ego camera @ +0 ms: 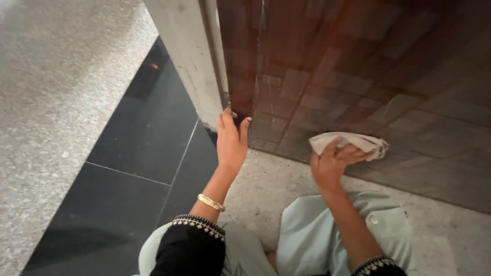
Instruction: The person sits on the floor and wipes the lower section of a wooden door with a white cloth. They repeatedly rub the surface, fold the cloth to expose a clean side, and continue cleaning the same area.
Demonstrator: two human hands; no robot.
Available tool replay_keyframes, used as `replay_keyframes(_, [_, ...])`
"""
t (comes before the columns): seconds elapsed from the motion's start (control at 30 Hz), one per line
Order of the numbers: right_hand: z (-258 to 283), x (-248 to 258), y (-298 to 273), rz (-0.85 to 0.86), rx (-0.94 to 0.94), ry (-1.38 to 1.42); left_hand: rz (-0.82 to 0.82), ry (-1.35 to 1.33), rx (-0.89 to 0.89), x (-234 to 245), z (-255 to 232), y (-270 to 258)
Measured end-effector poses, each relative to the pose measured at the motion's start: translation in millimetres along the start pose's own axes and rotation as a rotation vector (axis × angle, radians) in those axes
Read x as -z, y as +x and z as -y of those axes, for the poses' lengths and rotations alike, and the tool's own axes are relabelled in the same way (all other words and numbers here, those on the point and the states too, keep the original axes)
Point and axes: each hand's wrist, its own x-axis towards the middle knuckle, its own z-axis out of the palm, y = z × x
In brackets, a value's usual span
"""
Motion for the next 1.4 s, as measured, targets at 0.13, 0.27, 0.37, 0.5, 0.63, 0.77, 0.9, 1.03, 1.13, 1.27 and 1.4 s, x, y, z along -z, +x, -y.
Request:
replay_keyframes(0.13, [18,0,4,0.093,0.111,-0.050,0.019,0.005,0.062,-3,-2,-1])
replay_keyframes(0.27, [61,9,16,0.167,0.276,-0.108,0.015,0.014,0.046,-4,-2,-1])
replay_keyframes(0.37, [88,16,22,0.526,0.373,0.005,0.022,0.044,0.029,-2,2,-2])
replay_keyframes(0.5, [101,9,15,0.506,0.469,0.057,0.029,0.091,0.066,-7,6,0])
replay_keyframes(0.63, [94,11,11,0.556,0.509,0.084,0.028,0.051,-0.010,-5,7,0])
replay_keyframes(0.77, [84,21,10,0.587,0.552,0.030,0.012,-0.065,-0.058,-4,15,-3])
replay_keyframes(0.9, [74,43,11,0.573,0.547,-0.063,0.110,-0.077,-0.009,-5,34,-5])
replay_keyframes(1.03, [63,72,13,0.517,0.458,-0.099,0.117,-0.170,-0.028,-6,56,-7])
replay_keyframes(1.13, [54,103,21,0.485,0.352,-0.156,0.156,-0.331,0.042,-5,68,-2])
replay_keyframes(1.27, [34,157,59,0.420,0.157,-0.161,0.260,-0.608,0.272,-3,79,5])
replay_keyframes(1.4, [4,228,127,0.242,0.093,-0.151,0.272,-0.659,0.321,-12,88,13])
